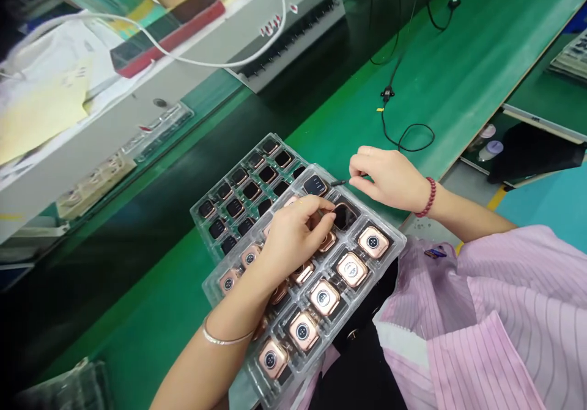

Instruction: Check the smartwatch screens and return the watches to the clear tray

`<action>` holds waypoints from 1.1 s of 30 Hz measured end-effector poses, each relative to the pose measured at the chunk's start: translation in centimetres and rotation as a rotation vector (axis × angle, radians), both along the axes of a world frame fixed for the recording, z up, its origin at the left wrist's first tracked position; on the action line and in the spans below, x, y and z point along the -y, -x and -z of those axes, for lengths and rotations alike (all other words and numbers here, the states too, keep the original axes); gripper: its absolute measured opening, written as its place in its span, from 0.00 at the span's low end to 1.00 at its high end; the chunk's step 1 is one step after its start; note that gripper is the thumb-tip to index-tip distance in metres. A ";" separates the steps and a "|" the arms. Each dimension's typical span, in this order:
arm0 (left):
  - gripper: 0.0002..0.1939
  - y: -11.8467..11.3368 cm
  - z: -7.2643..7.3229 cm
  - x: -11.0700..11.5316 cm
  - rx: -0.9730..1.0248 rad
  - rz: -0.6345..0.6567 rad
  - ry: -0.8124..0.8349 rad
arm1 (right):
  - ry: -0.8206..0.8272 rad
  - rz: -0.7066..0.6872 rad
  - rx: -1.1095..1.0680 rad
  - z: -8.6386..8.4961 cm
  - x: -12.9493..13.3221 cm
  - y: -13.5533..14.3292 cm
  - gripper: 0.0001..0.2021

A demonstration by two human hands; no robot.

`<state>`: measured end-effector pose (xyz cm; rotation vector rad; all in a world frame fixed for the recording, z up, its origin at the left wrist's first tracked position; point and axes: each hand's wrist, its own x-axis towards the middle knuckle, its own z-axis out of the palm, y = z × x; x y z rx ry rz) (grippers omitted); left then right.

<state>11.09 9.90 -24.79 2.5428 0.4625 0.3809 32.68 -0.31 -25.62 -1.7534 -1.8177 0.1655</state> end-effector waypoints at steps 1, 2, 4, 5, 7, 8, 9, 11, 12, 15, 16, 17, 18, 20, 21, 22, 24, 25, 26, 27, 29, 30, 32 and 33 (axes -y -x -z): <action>0.03 0.0 0.1 -0.1 0.000 -0.007 -0.036 | 0.016 -0.084 -0.040 -0.5 0.6 -0.3 0.08; 0.04 0.0 0.1 -0.2 -0.002 -0.008 -0.068 | 0.062 -0.187 -0.073 -1.1 1.4 -0.5 0.09; 0.05 0.1 0.2 -0.3 -0.013 -0.005 -0.106 | 0.215 -0.389 -0.101 -2.3 3.1 -0.9 0.11; 0.06 0.2 0.2 -0.3 -0.020 -0.007 -0.114 | 0.292 -0.465 -0.101 -2.8 3.9 -1.1 0.12; 0.08 0.4 0.0 -0.3 -0.028 -0.012 -0.123 | 0.390 -0.551 -0.111 -3.3 4.9 -1.2 0.14; 0.09 0.5 0.0 -0.2 -0.021 -0.013 -0.115 | 0.397 -0.558 -0.132 -3.4 5.1 -1.1 0.14; 0.10 0.6 -0.1 0.0 -0.007 -0.003 -0.091 | 0.380 -0.541 -0.162 -3.2 5.1 -1.0 0.14; 0.16 0.8 -0.3 0.4 0.040 0.066 -0.008 | 0.313 -0.443 -0.215 -2.6 4.6 -0.7 0.13; 0.21 0.9 -0.3 0.7 0.057 0.113 0.032 | 0.277 -0.380 -0.226 -2.1 4.3 -0.6 0.13; 0.23 0.8 -0.1 1.5 0.060 0.218 0.026 | 0.232 -0.275 -0.187 -1.1 3.3 -0.2 0.12; 0.20 0.7 0.0 1.7 0.053 0.228 -0.005 | 0.233 -0.272 -0.167 -0.9 3.1 -0.1 0.11; 0.17 0.6 0.1 1.9 0.051 0.233 -0.030 | 0.237 -0.279 -0.149 -0.9 3.0 -0.2 0.11; 0.14 0.5 0.2 2.0 0.056 0.236 -0.041 | 0.240 -0.289 -0.133 -0.8 3.0 -0.3 0.11; 0.12 0.4 0.2 2.1 0.082 0.240 -0.026 | 0.237 -0.318 -0.101 -0.9 3.1 -0.5 0.11; 0.11 0.4 0.2 2.2 0.094 0.244 -0.011 | 0.231 -0.327 -0.083 -0.8 3.2 -0.6 0.11; 0.11 0.4 0.2 2.4 0.102 0.248 0.002 | 0.220 -0.327 -0.064 -0.7 3.3 -0.6 0.11; 0.10 0.4 0.3 2.7 0.100 0.262 0.014 | 0.180 -0.289 -0.031 -0.4 3.2 -0.5 0.12; 0.10 0.4 0.3 2.9 0.096 0.277 0.011 | 0.151 -0.253 -0.022 -0.2 3.1 -0.4 0.12; 0.10 0.3 0.4 3.1 0.091 0.295 0.000 | 0.122 -0.213 -0.020 -0.1 2.9 -0.3 0.12; 0.10 0.3 0.4 3.3 0.088 0.314 -0.018 | 0.095 -0.177 -0.025 0.0 2.6 -0.2 0.11; 0.11 0.2 0.6 3.5 0.071 0.347 -0.059 | 0.062 -0.126 -0.052 -0.2 1.7 -0.1 0.10; 0.11 0.1 0.7 3.5 0.053 0.358 -0.078 | 0.052 -0.116 -0.070 -0.4 1.2 -0.1 0.09; 0.13 0.0 0.8 3.6 0.013 0.372 -0.115 | 0.030 -0.124 -0.102 -0.8 -0.1 0.0 0.09; 0.13 0.0 0.7 3.6 -0.004 0.379 -0.133 | 0.013 -0.135 -0.111 -1.0 -0.9 0.1 0.08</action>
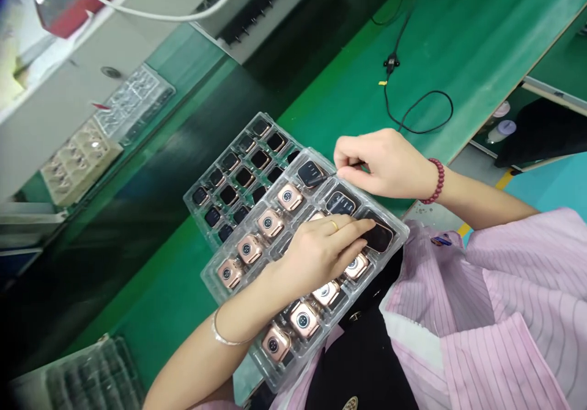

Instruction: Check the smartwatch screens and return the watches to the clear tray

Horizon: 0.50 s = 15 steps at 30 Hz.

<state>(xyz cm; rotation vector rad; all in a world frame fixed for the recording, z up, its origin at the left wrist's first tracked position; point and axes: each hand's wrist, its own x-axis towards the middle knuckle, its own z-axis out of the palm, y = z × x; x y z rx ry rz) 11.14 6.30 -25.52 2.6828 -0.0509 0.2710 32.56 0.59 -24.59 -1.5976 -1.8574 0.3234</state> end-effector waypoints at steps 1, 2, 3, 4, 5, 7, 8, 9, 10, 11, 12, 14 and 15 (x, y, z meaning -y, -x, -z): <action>0.14 0.0 -0.1 0.0 -0.006 0.006 -0.020 | -0.021 -0.017 -0.005 -0.1 -0.8 0.2 0.08; 0.14 0.1 -0.3 0.0 0.002 0.012 -0.037 | -0.047 -0.042 -0.006 -0.2 -1.6 0.5 0.09; 0.13 0.2 -0.5 -0.1 0.033 0.017 -0.049 | -0.071 -0.074 -0.002 -0.1 -2.5 1.0 0.09; 0.12 0.4 -0.9 -0.3 0.086 0.019 -0.054 | -0.089 -0.110 0.005 0.0 -3.3 1.5 0.09; 0.10 0.7 -1.4 -0.7 0.154 0.002 -0.053 | -0.093 -0.151 0.019 0.2 -4.1 2.1 0.09; 0.07 1.5 -2.4 -2.0 0.313 -0.140 -0.046 | -0.052 -0.229 0.079 0.5 -5.3 3.3 0.08; 0.06 2.0 -2.9 -2.9 0.386 -0.271 -0.042 | -0.011 -0.252 0.123 0.5 -5.8 3.9 0.08; 0.07 2.4 -3.3 -3.9 0.442 -0.428 -0.037 | 0.033 -0.262 0.168 0.4 -6.2 4.3 0.08; 0.08 2.9 -3.6 -5.0 0.477 -0.587 -0.028 | 0.071 -0.264 0.206 0.3 -6.4 4.7 0.08; 0.10 3.3 -3.8 -6.0 0.481 -0.715 -0.010 | 0.095 -0.257 0.230 0.1 -6.6 4.9 0.08; 0.11 3.6 -3.8 -6.9 0.447 -0.792 0.020 | 0.103 -0.247 0.234 -0.2 -6.7 5.0 0.08; 0.14 4.1 -3.7 -8.1 0.287 -0.813 0.087 | 0.092 -0.227 0.207 -0.7 -6.8 5.0 0.08; 0.16 4.2 -3.6 -8.4 0.186 -0.781 0.111 | 0.089 -0.213 0.197 -0.8 -6.7 4.9 0.08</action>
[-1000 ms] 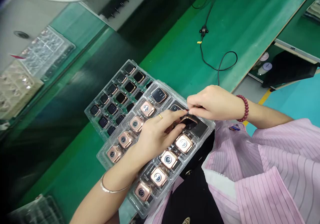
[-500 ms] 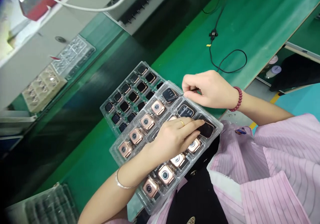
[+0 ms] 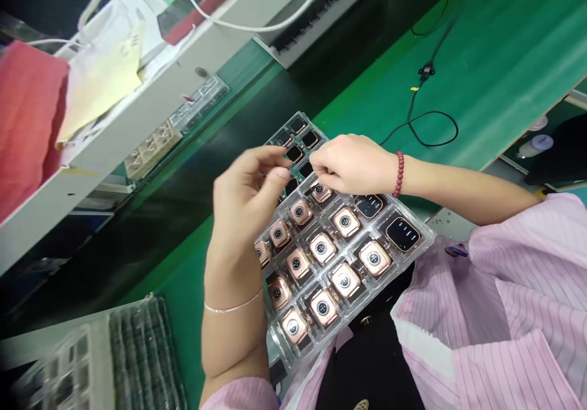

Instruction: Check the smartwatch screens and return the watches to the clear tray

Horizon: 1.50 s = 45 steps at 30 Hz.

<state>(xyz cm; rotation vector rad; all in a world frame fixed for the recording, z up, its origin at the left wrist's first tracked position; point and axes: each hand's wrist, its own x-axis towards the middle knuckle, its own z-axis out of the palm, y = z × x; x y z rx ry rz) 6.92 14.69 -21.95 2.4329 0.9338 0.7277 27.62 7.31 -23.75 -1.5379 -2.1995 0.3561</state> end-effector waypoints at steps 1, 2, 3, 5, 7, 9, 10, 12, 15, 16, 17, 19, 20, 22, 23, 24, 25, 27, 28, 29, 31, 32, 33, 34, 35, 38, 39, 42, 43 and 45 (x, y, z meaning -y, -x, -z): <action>0.19 0.1 0.2 -0.1 -0.081 0.051 0.042 | 0.003 0.016 0.005 -0.1 0.1 0.0 0.08; 0.23 0.3 0.3 0.0 -0.153 0.097 0.067 | 0.016 0.031 0.025 -0.2 0.1 -0.1 0.08; 0.25 0.4 0.5 0.2 -0.209 0.133 0.077 | 0.038 0.037 0.051 -0.2 0.1 -0.1 0.08; 0.26 0.7 0.8 0.7 -0.278 0.190 0.083 | 0.086 0.016 0.062 -0.2 0.1 -0.2 0.08; 0.26 0.9 1.2 1.3 -0.297 0.237 0.081 | 0.103 -0.022 -0.013 -0.1 -0.2 -0.3 0.09; 0.25 0.8 1.8 1.7 -0.277 0.238 0.065 | 0.075 -0.017 -0.103 0.0 -0.7 -0.6 0.09; 0.24 0.6 2.1 1.9 -0.257 0.213 0.057 | 0.053 0.008 -0.122 0.2 -0.9 -0.7 0.09; 0.23 0.2 2.7 1.9 -0.202 0.132 0.072 | 0.024 0.076 -0.089 0.6 -1.1 -0.9 0.10; 0.20 -0.2 3.4 1.6 -0.086 0.041 0.230 | 0.009 0.149 0.036 1.2 -0.9 -1.1 0.11; 0.19 -0.2 3.6 1.4 -0.045 0.024 0.304 | 0.004 0.162 0.067 1.4 -0.8 -1.1 0.12; 0.18 -0.2 3.7 1.2 -0.009 0.011 0.371 | -0.003 0.171 0.089 1.6 -0.7 -1.1 0.12; 0.15 -0.1 3.8 1.0 0.039 0.008 0.458 | -0.016 0.180 0.123 1.9 -0.6 -1.0 0.12; 0.14 0.0 3.9 1.0 0.047 0.018 0.471 | -0.027 0.182 0.143 2.0 -0.7 -0.9 0.12; 0.12 0.0 4.0 1.0 0.038 0.049 0.445 | -0.070 0.199 0.182 2.3 -0.9 -0.7 0.11; 0.11 0.0 4.0 1.1 0.023 0.068 0.420 | -0.106 0.217 0.190 2.3 -1.0 -0.6 0.11; 0.10 -0.1 4.0 1.1 0.005 0.083 0.389 | -0.145 0.239 0.184 2.2 -1.0 -0.6 0.11; 0.09 -0.1 4.0 1.1 -0.013 0.090 0.354 | -0.183 0.257 0.165 2.0 -0.9 -0.6 0.11; 0.07 -0.2 3.9 1.1 -0.053 0.088 0.267 | -0.229 0.252 0.101 1.2 0.2 -0.9 0.11; 0.05 -0.2 3.9 1.0 -0.078 0.083 0.216 | -0.229 0.221 0.071 0.8 1.1 -1.1 0.11; 0.05 -0.2 3.9 1.0 -0.104 0.078 0.167 | -0.213 0.173 0.052 0.4 2.2 -1.3 0.10; 0.05 -0.2 3.9 0.8 -0.152 0.082 0.094 | -0.156 0.045 0.054 -0.2 4.4 -1.6 0.11; 0.05 -0.1 3.9 0.8 -0.168 0.084 0.072 | -0.123 -0.021 0.063 -0.3 5.3 -1.6 0.12; 0.06 -0.1 3.9 0.8 -0.172 0.080 0.057 | -0.092 -0.075 0.064 -0.4 6.0 -1.6 0.13; 0.07 0.0 3.8 0.9 -0.162 0.074 0.045 | -0.067 -0.113 0.050 -0.3 6.4 -1.6 0.13; 0.08 0.0 3.7 1.0 -0.136 0.072 0.039 | -0.049 -0.126 0.021 -0.3 6.5 -1.5 0.13; 0.12 0.0 3.1 1.7 -0.030 0.188 0.108 | -0.065 -0.026 -0.087 0.1 5.5 -1.1 0.11; 0.16 0.0 2.9 2.0 -0.014 0.258 0.156 | -0.086 0.021 -0.104 0.3 4.9 -1.0 0.11; 0.23 -0.1 2.7 2.5 -0.030 0.374 0.276 | -0.127 0.104 -0.088 1.0 3.4 -1.1 0.11; 0.22 -0.2 2.7 2.5 -0.032 0.366 0.301 | -0.123 0.109 -0.078 1.3 3.2 -1.2 0.11; 0.20 -0.2 3.0 2.4 -0.016 0.320 0.348 | -0.102 0.110 -0.069 1.7 3.2 -1.5 0.11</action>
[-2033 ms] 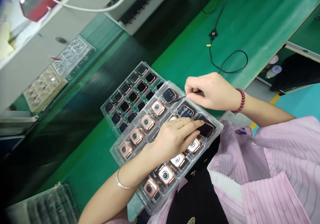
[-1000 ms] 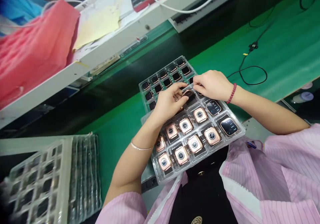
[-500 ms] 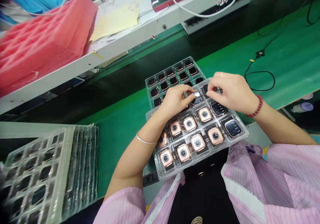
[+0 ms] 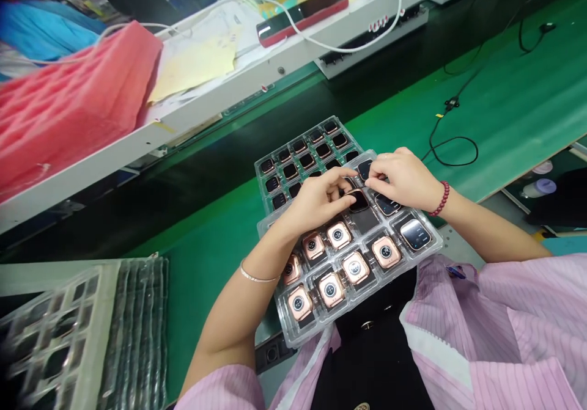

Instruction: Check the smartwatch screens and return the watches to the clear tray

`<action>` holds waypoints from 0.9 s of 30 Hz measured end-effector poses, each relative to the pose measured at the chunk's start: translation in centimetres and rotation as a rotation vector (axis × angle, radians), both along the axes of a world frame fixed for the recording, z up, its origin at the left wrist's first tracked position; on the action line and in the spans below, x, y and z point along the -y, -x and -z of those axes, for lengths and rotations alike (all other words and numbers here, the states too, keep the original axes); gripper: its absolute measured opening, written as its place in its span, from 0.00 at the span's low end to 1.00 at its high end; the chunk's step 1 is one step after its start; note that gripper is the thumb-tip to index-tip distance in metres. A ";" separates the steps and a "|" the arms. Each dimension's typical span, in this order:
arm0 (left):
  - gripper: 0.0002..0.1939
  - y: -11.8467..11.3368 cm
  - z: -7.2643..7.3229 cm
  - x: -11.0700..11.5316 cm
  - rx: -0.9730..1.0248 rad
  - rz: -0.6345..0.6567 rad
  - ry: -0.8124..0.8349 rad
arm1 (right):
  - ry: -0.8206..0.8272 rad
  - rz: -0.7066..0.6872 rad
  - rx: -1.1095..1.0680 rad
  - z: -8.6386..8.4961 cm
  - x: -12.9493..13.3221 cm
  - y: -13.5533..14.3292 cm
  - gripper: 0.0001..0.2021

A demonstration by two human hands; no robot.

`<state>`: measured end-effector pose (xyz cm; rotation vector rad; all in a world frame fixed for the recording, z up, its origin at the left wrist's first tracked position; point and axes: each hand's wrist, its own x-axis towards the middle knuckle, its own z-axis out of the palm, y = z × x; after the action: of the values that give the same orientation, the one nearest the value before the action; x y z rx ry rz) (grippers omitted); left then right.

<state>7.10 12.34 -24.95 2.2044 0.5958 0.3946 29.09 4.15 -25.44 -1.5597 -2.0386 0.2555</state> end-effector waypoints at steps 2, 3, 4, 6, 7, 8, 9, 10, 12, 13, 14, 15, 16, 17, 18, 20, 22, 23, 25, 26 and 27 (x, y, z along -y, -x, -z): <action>0.17 0.0 0.3 -0.3 0.010 -0.052 0.046 | 0.017 -0.003 -0.005 0.3 0.3 -0.1 0.11; 0.16 0.1 0.5 -0.4 0.019 -0.071 0.063 | 0.020 -0.005 -0.009 0.4 0.5 -0.1 0.11; 0.14 0.1 0.6 -0.4 0.031 -0.081 0.077 | 0.018 -0.008 -0.011 0.6 0.7 -0.1 0.10; 0.12 0.1 0.7 -0.3 0.058 -0.077 0.108 | -0.006 -0.018 -0.004 1.0 0.7 0.1 0.10; 0.11 0.1 0.7 -0.2 0.069 -0.068 0.128 | -0.033 -0.017 0.010 1.2 0.6 0.1 0.09; 0.11 0.1 0.6 0.0 0.074 -0.056 0.148 | -0.071 -0.006 0.027 1.3 0.5 0.1 0.09; 0.10 0.0 0.6 0.2 0.073 -0.042 0.163 | -0.116 0.016 0.045 1.4 0.5 0.1 0.09; 0.10 -0.1 0.4 0.5 0.064 -0.024 0.162 | -0.165 0.048 0.058 1.2 0.5 0.0 0.10; 0.07 -0.3 0.2 1.0 0.030 0.020 0.091 | -0.238 0.119 0.051 0.5 1.1 -0.3 0.10; 0.05 -0.4 0.1 1.2 0.008 0.046 0.025 | -0.245 0.130 0.037 -0.1 1.8 -0.5 0.10; 0.03 -0.5 0.0 1.3 -0.011 0.070 -0.048 | -0.230 0.110 0.021 -0.7 2.7 -0.7 0.10; 0.03 -0.5 -0.1 1.4 -0.026 0.086 -0.118 | -0.185 0.048 0.015 -1.3 3.7 -0.8 0.10; 0.04 -0.5 -0.1 1.4 -0.034 0.091 -0.179 | -0.122 -0.066 0.023 -1.8 4.8 -0.9 0.11; 0.06 -0.5 -0.1 1.4 -0.034 0.082 -0.226 | -0.053 -0.188 0.039 -2.2 5.9 -0.9 0.12; 0.07 -0.5 -0.2 1.3 -0.031 0.064 -0.260 | 0.016 -0.287 0.066 -2.5 6.8 -0.9 0.13; 0.07 -0.3 -0.4 1.1 -0.016 0.021 -0.291 | 0.123 -0.414 0.108 -2.6 8.1 -0.7 0.16; 0.08 0.0 -1.0 1.2 0.009 0.001 -0.263 | 0.164 -0.433 0.086 -2.5 8.4 -0.4 0.16; 0.09 0.1 -1.5 1.3 0.021 0.016 -0.216 | 0.164 -0.411 0.047 -2.5 8.3 -0.3 0.16; 0.14 0.4 -2.3 1.9 0.033 0.100 -0.067 | 0.135 -0.301 -0.047 -2.4 7.5 -0.1 0.14; 0.19 0.5 -2.6 2.4 0.026 0.155 0.015 | 0.117 -0.221 -0.085 -2.4 7.1 0.0 0.13; 0.24 0.6 -2.8 2.9 0.008 0.203 0.086 | 0.105 -0.140 -0.115 -2.4 6.6 0.1 0.12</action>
<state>6.47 9.46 -22.13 2.1546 0.3726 0.2666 28.99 -2.49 -23.03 -1.4299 -2.0749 0.5010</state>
